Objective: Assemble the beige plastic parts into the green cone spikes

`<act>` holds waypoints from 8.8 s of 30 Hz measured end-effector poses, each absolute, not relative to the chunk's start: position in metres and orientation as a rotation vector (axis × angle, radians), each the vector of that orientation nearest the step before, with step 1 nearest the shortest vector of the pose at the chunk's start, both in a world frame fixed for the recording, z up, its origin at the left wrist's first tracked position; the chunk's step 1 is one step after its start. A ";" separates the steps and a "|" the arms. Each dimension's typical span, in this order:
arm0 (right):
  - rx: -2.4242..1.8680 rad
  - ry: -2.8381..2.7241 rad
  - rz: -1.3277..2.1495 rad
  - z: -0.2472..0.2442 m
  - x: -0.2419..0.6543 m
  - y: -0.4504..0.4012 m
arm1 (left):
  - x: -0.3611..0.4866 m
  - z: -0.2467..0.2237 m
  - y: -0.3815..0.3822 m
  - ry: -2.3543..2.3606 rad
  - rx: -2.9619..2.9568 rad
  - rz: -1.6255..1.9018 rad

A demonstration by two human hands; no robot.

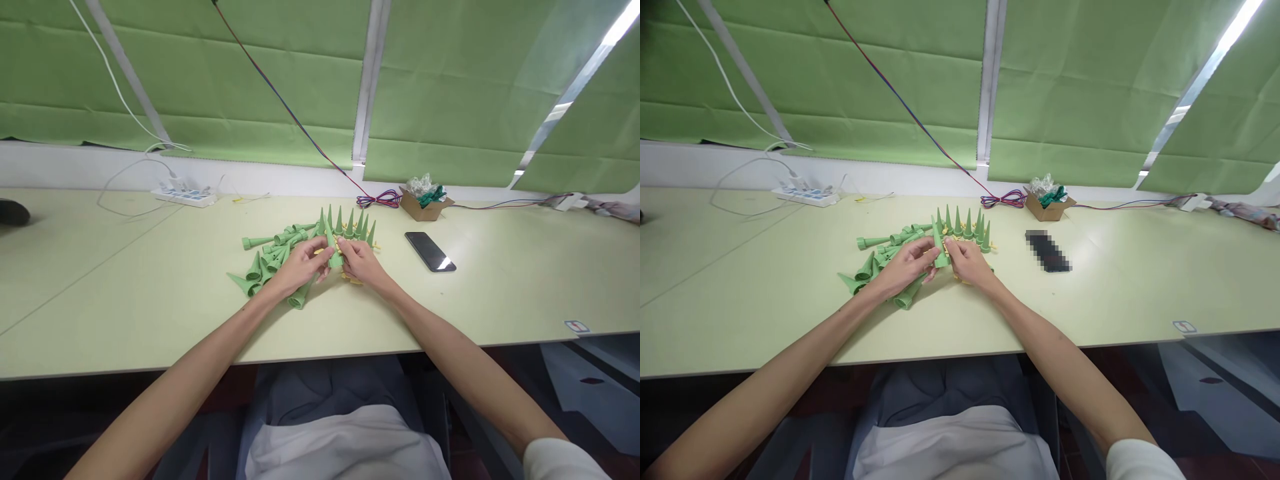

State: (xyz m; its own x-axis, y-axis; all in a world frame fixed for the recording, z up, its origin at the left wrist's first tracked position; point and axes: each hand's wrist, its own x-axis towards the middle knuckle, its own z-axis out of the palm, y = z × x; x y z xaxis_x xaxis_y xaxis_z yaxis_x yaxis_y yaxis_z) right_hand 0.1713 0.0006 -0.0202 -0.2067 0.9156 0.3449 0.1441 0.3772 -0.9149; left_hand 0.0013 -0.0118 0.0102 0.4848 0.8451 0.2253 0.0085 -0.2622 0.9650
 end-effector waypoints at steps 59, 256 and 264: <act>-1.062 -1.708 0.757 -0.023 0.170 0.003 | 0.002 -0.001 -0.004 0.869 1.711 0.960; -1.326 -2.223 0.141 -0.039 0.188 0.024 | -0.006 -0.013 0.010 1.587 2.306 0.862; -1.317 -2.224 0.154 -0.040 0.187 0.025 | -0.007 -0.012 0.010 1.567 2.305 0.854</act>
State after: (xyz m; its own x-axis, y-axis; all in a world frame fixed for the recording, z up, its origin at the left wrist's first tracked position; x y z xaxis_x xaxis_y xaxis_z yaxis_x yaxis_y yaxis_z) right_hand 0.1873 0.0248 -0.0396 -0.3724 0.8400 0.3946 0.7777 0.5145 -0.3612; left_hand -0.0066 0.0099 -0.0120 0.2597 0.9051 0.3366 0.7736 -0.4037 0.4884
